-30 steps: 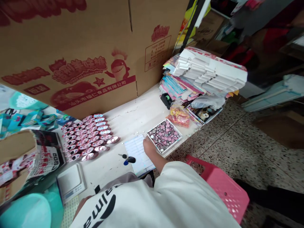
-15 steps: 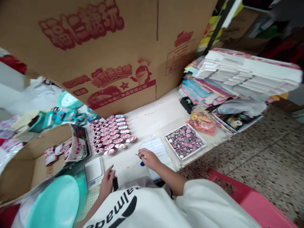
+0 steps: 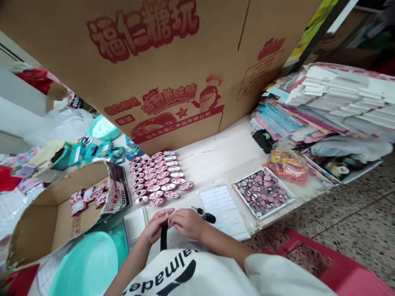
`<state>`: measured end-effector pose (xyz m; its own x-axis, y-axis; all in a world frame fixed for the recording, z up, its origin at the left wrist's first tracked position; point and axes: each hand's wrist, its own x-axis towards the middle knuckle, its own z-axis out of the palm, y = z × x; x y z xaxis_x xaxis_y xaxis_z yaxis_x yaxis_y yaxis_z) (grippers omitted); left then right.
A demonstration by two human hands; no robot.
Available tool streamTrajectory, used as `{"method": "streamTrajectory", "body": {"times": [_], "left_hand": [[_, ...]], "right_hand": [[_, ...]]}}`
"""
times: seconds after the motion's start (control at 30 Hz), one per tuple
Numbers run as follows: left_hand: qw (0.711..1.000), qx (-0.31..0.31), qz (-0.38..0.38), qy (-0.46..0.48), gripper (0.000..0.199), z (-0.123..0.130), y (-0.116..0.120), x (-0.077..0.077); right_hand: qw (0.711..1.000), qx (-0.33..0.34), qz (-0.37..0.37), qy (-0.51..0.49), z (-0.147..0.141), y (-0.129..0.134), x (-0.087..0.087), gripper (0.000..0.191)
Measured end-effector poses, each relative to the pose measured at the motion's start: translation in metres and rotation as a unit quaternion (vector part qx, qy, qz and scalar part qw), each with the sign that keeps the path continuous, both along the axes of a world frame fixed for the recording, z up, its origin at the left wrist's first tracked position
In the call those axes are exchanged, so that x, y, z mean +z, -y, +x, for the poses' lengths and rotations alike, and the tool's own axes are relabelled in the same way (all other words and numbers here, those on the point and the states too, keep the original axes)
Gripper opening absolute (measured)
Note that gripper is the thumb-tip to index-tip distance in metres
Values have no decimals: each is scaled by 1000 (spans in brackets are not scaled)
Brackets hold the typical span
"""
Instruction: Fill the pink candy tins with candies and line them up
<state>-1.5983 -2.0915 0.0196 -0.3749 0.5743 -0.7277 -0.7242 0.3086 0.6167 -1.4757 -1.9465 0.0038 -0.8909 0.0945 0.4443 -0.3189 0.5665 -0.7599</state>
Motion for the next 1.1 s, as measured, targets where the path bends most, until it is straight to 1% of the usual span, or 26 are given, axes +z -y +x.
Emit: {"method": "streamTrajectory", "body": {"times": [0.07,0.13,0.17,0.2,0.23,0.27,0.3,0.33,0.37,0.43,0.47,0.5,0.53,0.57,0.6,0.67,0.77,0.87,1.0,1.1], "left_hand": [[1000,-7,19,18,49,-6,-6,3],[999,-29,27,15,42,-16,-16,10],[999,-44,25,1,41,-25,-22,13],[998,-59,10,-34,42,-36,-28,16],[993,-68,-18,-90,45,-51,-34,19],[984,-71,-54,-157,49,-69,-41,19],[964,-64,-98,-237,51,-89,-47,19],[945,-54,-135,-294,52,-112,-53,16],[928,-47,-164,-331,51,-136,-58,13],[891,-45,-221,-395,44,-183,-69,4],[868,-50,-250,-426,40,-204,-73,-1],[844,-56,-279,-454,36,-223,-78,-6],[821,-64,-306,-478,33,-239,-82,-10],[799,-76,-330,-497,30,-252,-85,-14],[780,-92,-351,-510,25,-263,-88,-18],[752,-132,-383,-520,17,-276,-92,-25],[723,-193,-426,-509,23,-285,-95,-31],[697,-249,-461,-490,28,-294,-98,-33],[659,-331,-485,-470,31,-312,-103,-36],[631,-387,-482,-469,32,-326,-107,-39]], "right_hand": [[999,-20,18,-35,0,-3,19,21],[998,-44,33,-44,-5,-15,37,21],[996,-69,36,-40,-10,-26,41,21],[993,-107,35,-31,-16,-40,40,21],[987,-156,29,-13,-23,-57,33,20],[977,-213,20,10,-29,-76,19,19],[960,-275,8,43,-36,-98,-1,18],[942,-325,-3,81,-42,-120,-25,16],[922,-370,-17,116,-47,-140,-52,15],[868,-459,-66,176,-56,-173,-106,10],[839,-501,-89,193,-60,-183,-129,7],[814,-535,-101,201,-64,-189,-149,6],[792,-565,-109,205,-68,-192,-164,6],[774,-589,-111,205,-72,-191,-175,8],[761,-607,-109,203,-76,-189,-182,10],[743,-630,-103,200,-83,-181,-190,13],[732,-646,-72,206,-87,-174,-193,15],[722,-652,-39,226,-88,-173,-194,16],[713,-656,-27,247,-88,-173,-195,17],[712,-654,-24,256,-89,-172,-194,17]]}}
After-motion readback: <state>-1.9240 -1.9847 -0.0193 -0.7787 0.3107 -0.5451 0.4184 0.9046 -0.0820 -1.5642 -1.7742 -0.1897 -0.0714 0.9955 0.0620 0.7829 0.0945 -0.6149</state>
